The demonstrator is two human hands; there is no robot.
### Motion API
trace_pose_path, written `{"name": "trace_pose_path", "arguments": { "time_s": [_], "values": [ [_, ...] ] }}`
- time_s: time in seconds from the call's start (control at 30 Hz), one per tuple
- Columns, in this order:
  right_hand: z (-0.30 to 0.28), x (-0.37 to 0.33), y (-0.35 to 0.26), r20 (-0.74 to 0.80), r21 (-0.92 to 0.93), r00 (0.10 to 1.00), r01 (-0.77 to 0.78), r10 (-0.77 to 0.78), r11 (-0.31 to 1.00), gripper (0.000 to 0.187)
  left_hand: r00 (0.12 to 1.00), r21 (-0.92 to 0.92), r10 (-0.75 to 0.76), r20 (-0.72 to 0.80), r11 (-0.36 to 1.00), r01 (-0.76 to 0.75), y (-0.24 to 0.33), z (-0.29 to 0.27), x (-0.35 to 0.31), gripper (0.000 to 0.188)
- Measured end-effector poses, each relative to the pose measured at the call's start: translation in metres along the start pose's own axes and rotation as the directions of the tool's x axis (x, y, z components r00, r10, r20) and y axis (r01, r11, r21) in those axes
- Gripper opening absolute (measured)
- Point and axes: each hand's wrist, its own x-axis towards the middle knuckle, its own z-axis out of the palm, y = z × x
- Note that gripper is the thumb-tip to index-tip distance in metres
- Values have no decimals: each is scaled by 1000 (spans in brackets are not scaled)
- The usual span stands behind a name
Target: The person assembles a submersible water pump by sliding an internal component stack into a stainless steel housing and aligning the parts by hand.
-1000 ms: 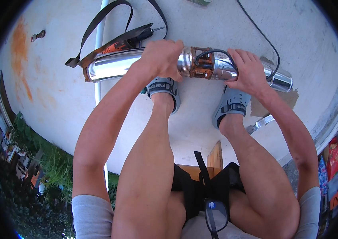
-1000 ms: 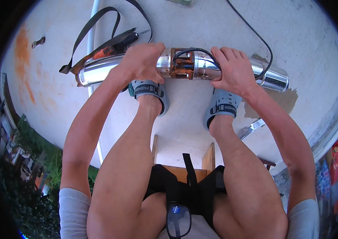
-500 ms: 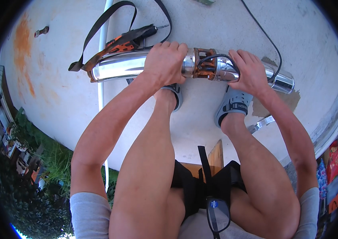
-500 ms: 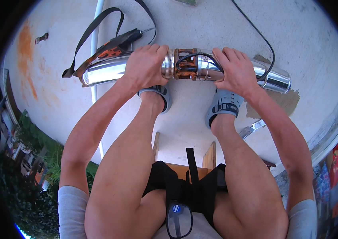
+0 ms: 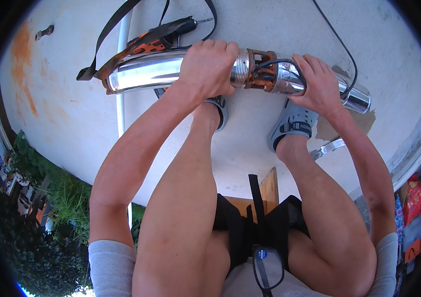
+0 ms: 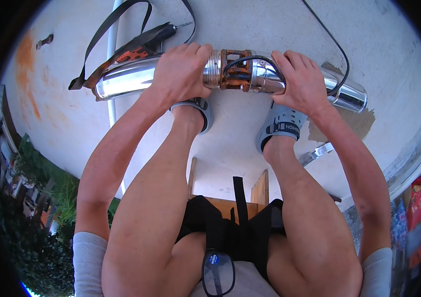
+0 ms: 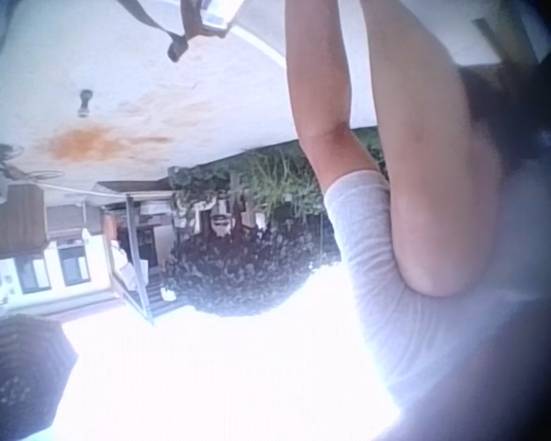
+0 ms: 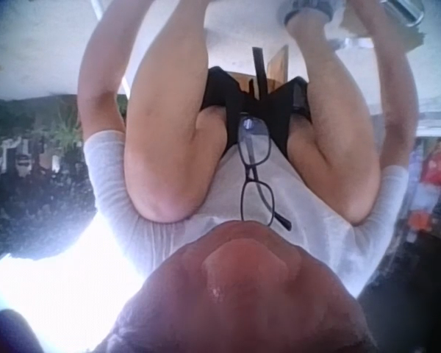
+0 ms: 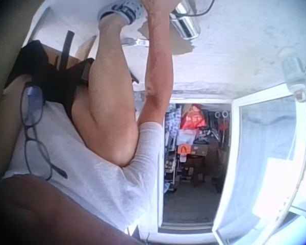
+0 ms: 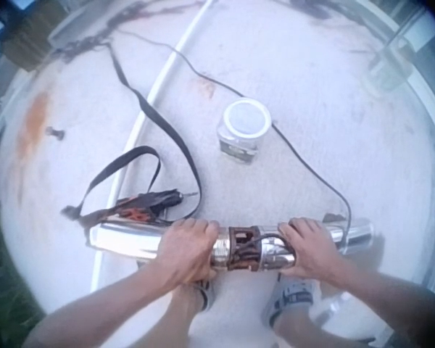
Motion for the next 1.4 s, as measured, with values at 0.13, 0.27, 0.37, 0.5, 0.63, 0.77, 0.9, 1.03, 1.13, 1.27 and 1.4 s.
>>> {"name": "trace_pose_path", "arguments": {
  "time_s": [0.13, 0.27, 0.37, 0.5, 0.63, 0.77, 0.9, 1.03, 1.13, 1.27, 1.4],
  "values": [
    [1, 0, 0, 4, -8, 1000, -5, 5, 1000, 88, 1000, 38, 13, 0, 999, -13, -1, 1, 2, 58],
    [2, -3, 1, -7, -26, 1000, -2, 2, 1000, 88, 1000, 47, 13, 2, 999, -13, 1, 1, 2, 58],
    [4, 0, 4, -5, -13, 1000, 3, -3, 1000, 88, 1000, 47, 5, 20, 999, -6, -1, -1, 3, 58],
    [5, 4, 11, 40, 20, 999, -1, 0, 1000, 92, 997, 22, -16, 81, 1000, 15, -2, -7, 9, 59],
    [0, 10, 15, 120, 67, 993, -29, 21, 997, 96, 979, -3, -31, 201, 999, 33, -7, -10, 17, 62],
    [-7, 18, 15, 259, 79, 964, -78, 55, 994, 98, 953, -13, -30, 301, 999, 36, -12, -11, 24, 67],
    [-4, 19, 22, 268, 93, 962, -76, 48, 993, 99, 954, -25, -14, 299, 999, 22, -14, -10, 28, 72],
    [-5, 21, 23, 305, 110, 950, -101, 63, 989, 100, 946, -32, -28, 324, 999, 41, -14, -10, 30, 74],
    [-5, 23, 23, 306, 98, 950, -100, 66, 990, 101, 941, -31, -29, 336, 999, 42, -16, -10, 32, 78],
    [-6, 25, 26, 324, 105, 944, -100, 61, 989, 101, 928, -44, -34, 370, 998, 54, -17, -10, 35, 83],
    [-7, 27, 25, 334, 137, 941, -105, 54, 985, 101, 924, -44, -43, 380, 997, 64, -19, -8, 36, 82]
  ]
}}
